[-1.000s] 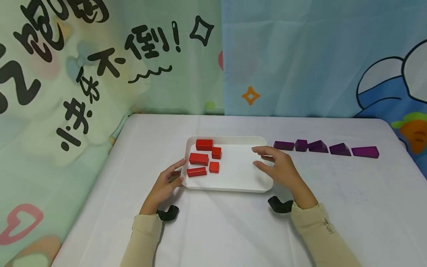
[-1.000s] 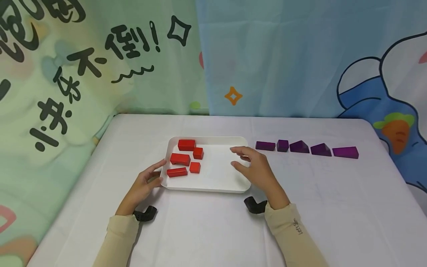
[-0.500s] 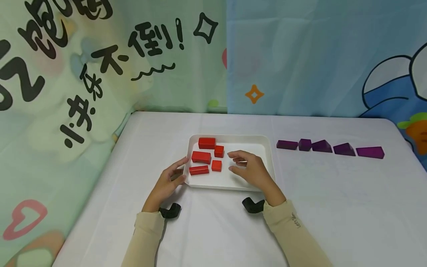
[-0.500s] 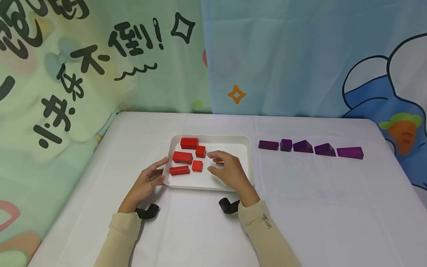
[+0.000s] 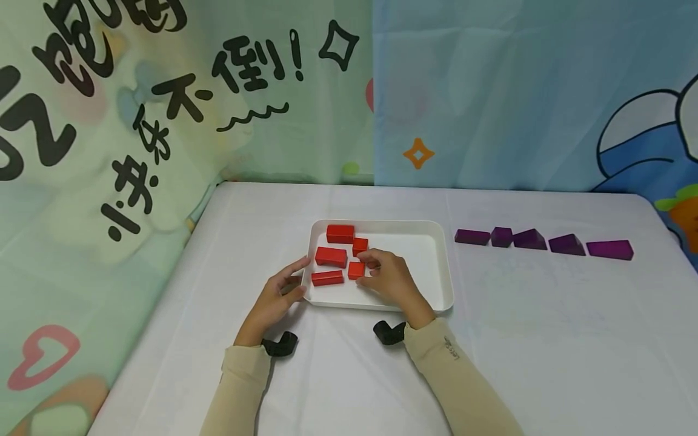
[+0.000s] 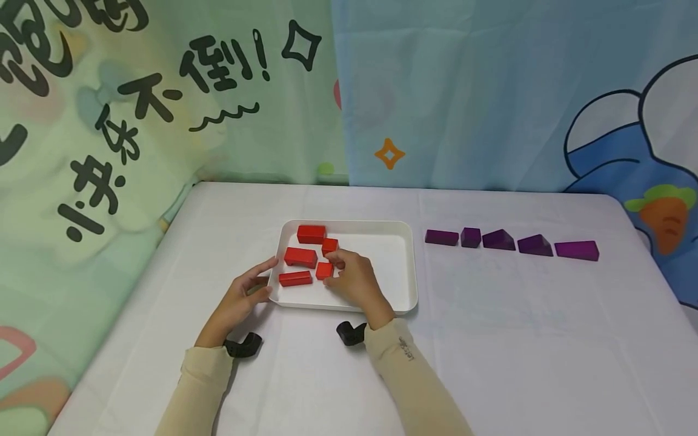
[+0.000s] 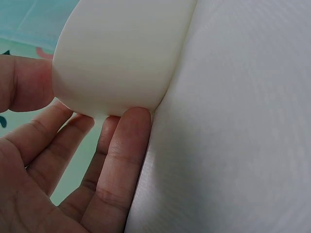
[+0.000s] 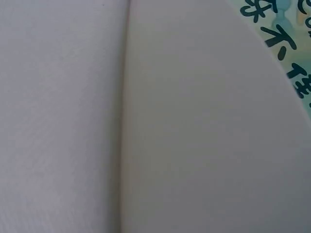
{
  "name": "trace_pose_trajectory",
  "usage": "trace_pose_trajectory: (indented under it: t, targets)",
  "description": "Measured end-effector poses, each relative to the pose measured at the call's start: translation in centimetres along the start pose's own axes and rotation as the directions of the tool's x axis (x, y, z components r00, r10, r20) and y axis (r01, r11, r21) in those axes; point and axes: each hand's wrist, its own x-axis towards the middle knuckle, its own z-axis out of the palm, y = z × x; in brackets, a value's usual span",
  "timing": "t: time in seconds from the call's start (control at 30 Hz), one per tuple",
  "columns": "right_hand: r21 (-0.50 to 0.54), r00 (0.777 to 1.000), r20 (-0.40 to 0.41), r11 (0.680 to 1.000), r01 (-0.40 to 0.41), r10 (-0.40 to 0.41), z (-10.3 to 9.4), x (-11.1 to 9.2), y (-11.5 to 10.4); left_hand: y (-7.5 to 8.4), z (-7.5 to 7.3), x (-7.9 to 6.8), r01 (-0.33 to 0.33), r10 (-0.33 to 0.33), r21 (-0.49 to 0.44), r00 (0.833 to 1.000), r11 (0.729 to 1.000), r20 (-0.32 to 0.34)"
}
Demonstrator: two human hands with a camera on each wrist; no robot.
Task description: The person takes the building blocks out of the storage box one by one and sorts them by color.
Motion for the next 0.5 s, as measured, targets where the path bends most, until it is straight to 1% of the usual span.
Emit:
trace_pose_trajectory:
  t: [0.17,0.23,0.37,0.5]
  targets:
    - [-0.036,1.000,-0.025,0.999,0.011,-0.012,0.0,0.0,0.1,0.1,0.2,0.0,0.005,-0.005,-0.013,1.000,1.000,0.008]
    - [-0.027,1.000,-0.026,1.000,0.014,-0.015,-0.2,-0.1,0.2,0.1,0.3,0.0,0.002,-0.002,-0.012,1.000,1.000,0.012]
    - [0.020,0.999,-0.019,0.999,0.035,-0.035,-1.1,-0.7,0.2,0.2,0.2,-0.1,-0.006,0.006,-0.001,1.000,1.000,0.011]
    - [0.075,0.998,-0.011,0.995,0.069,-0.069,-2.8,-1.7,0.1,0.3,0.1,-0.2,0.003,-0.003,0.002,1.000,1.000,0.010]
